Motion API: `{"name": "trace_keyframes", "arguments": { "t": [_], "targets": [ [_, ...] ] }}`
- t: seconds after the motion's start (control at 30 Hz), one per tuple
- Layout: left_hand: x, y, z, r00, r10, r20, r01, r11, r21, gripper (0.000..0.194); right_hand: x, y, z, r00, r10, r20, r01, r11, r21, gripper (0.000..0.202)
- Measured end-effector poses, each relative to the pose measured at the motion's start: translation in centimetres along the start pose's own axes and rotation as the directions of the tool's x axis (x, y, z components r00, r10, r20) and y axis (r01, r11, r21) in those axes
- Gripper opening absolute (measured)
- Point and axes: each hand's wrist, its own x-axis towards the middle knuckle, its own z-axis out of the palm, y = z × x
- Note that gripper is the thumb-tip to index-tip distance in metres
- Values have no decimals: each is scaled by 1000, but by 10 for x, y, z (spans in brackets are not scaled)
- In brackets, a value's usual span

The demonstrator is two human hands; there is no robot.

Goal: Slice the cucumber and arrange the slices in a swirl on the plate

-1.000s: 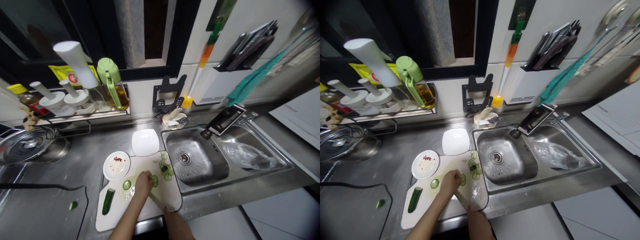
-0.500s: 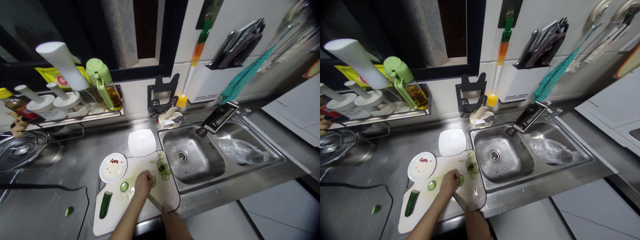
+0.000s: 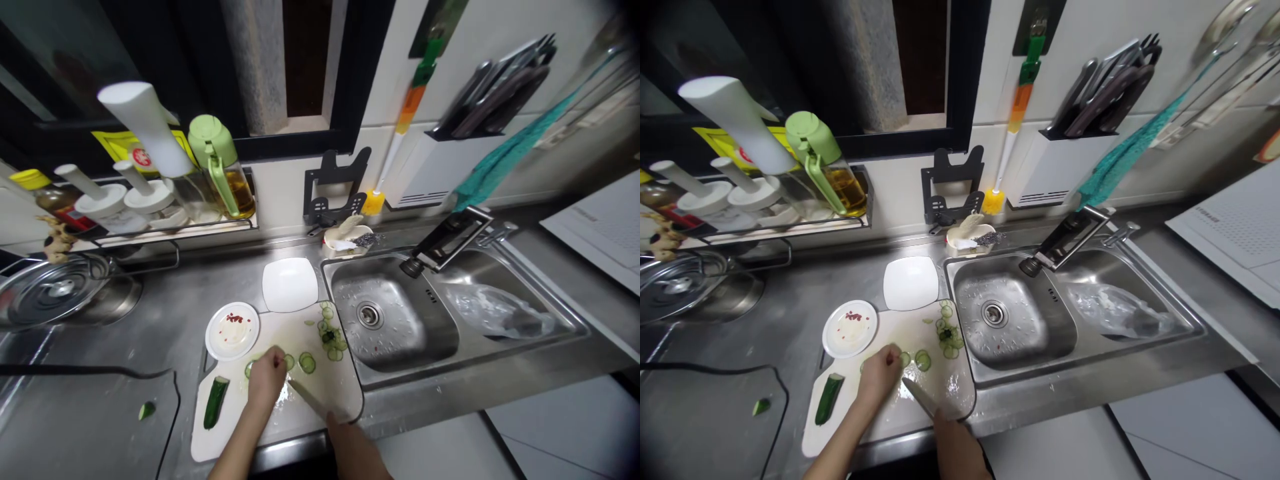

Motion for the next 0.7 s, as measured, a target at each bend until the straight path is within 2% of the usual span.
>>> {"name": "trace_keyframes", "arguments": {
  "t": [0.2,0.37,0.7],
  "targets": [
    [-10,-17,-1,999,-20,-46,18,999,-38,13,0,8,4,999,-40,-35,41,999,19,56],
    [-14,-21,0,997,-27,-71,23,999,-49,14,4,10,11,997,-37,-68,36,999,-5,57],
    [-13,-20,-1,996,-71,-53,69,997,-31,17,11,-21,-9,994,-43,-98,32,994,-106,61]
  ]
}}
